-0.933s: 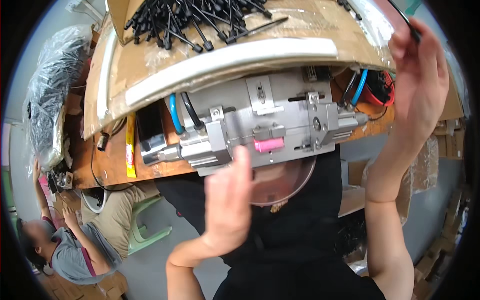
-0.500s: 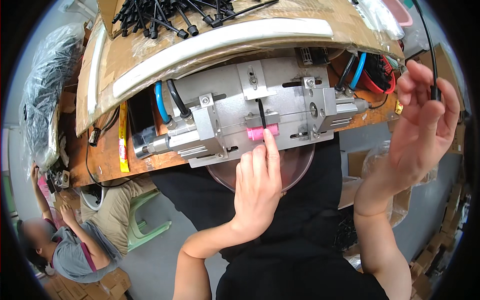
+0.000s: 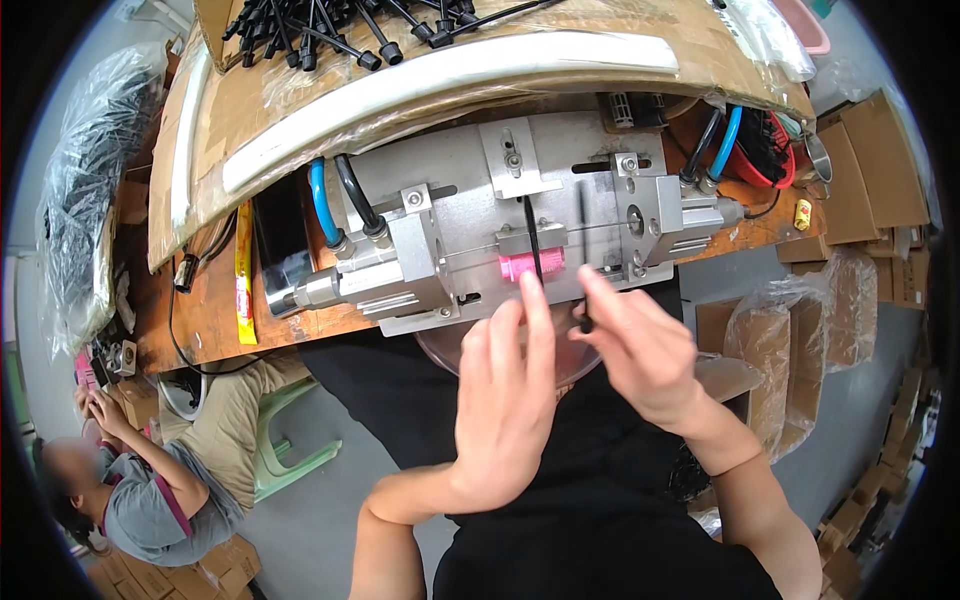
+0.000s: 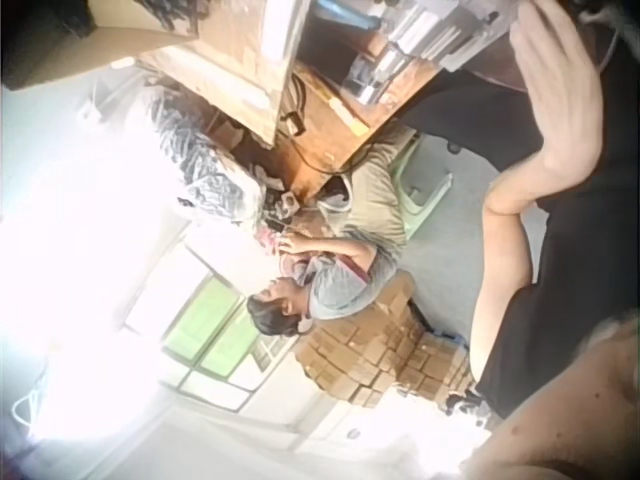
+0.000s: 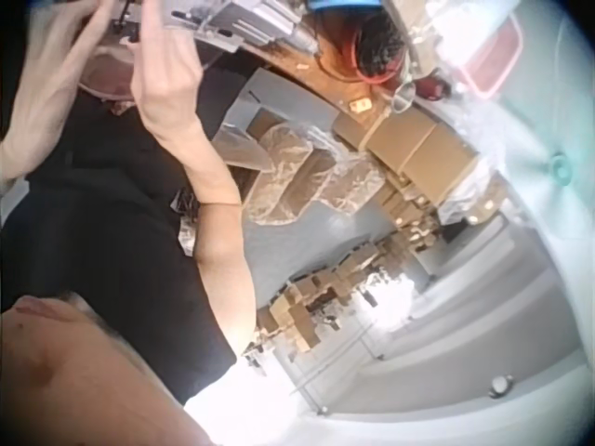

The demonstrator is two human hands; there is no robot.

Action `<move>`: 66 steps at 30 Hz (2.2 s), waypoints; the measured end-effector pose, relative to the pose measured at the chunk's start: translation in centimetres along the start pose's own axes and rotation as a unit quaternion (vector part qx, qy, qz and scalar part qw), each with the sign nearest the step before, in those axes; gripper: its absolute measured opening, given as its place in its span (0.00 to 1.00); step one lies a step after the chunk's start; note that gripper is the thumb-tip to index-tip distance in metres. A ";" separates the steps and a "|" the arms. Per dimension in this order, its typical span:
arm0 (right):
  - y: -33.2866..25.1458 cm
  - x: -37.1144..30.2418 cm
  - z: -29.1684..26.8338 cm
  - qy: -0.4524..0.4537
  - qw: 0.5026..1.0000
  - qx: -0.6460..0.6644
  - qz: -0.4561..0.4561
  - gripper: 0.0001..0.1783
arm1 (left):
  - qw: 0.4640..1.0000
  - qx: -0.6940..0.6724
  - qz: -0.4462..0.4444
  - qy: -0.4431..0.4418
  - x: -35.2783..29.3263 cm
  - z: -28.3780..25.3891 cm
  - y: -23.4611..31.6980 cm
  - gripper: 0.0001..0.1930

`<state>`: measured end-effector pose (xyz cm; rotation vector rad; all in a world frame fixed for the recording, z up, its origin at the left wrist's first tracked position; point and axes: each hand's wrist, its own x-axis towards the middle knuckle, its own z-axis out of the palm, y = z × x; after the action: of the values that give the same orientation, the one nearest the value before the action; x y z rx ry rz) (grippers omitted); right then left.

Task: The person assembles black cable ties by inserting the head into a pink fixture on a metal machine and pulling the tail through to secure it. They repeatedly pick up ties from a cardboard box, process them one by one, and place the finished items into a pink bowl.

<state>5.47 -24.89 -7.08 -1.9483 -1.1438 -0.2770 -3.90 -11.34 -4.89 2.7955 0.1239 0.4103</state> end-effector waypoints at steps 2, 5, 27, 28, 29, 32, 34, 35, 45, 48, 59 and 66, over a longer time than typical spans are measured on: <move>0.2 0.0 1.2 -0.035 0.999 -0.012 -0.021 0.35 | 1.000 -0.005 -0.015 0.020 -1.0 -0.9 -0.2 0.32; 0.7 0.0 2.6 -0.057 0.998 0.012 -0.019 0.35 | 0.999 -0.023 -0.042 0.026 -2.1 -1.3 -0.6 0.33; 5.4 25.5 -2.3 -0.190 0.900 -0.200 -0.338 0.13 | 0.991 -0.114 0.059 -0.034 17.0 -10.2 -10.6 0.14; 5.8 25.4 -2.2 -0.184 0.902 -0.188 -0.342 0.12 | 0.989 -0.128 0.054 -0.049 17.2 -10.2 -10.9 0.15; 6.0 25.3 -2.2 -0.177 0.904 -0.176 -0.347 0.11 | 0.990 -0.128 0.044 -0.028 17.4 -10.1 -10.9 0.14; 5.8 25.8 -3.6 -0.224 0.912 -0.164 -0.301 0.06 | 0.994 -0.085 0.067 0.030 18.0 -9.8 -11.2 0.12; 6.4 26.0 -3.7 -0.212 0.919 -0.122 -0.310 0.05 | 0.995 -0.073 0.063 -0.007 18.4 -10.0 -11.0 0.10; 6.4 25.9 -4.0 -0.199 0.920 -0.150 -0.304 0.05 | 0.996 -0.066 0.060 -0.023 18.5 -10.1 -11.0 0.09; 6.2 25.1 -3.8 -0.215 0.913 -0.218 -0.271 0.04 | 0.991 -0.068 0.087 -0.075 17.6 -11.2 -11.1 0.06; 6.2 24.7 -3.7 -0.210 0.925 -0.205 -0.244 0.05 | 0.987 -0.098 0.075 -0.104 17.6 -11.6 -11.7 0.09; 4.1 25.7 -5.3 -0.300 0.942 -0.136 -0.063 0.07 | 0.987 -0.080 0.099 -0.093 17.8 -12.0 -12.0 0.09; 1.4 25.8 -8.9 -0.164 0.986 0.003 0.043 0.09 | 0.930 -0.334 0.097 -0.119 20.8 -15.3 -13.5 0.12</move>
<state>22.93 -16.01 12.04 -2.0820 -1.2600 0.0985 10.97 8.63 10.30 2.1571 -0.2978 0.1140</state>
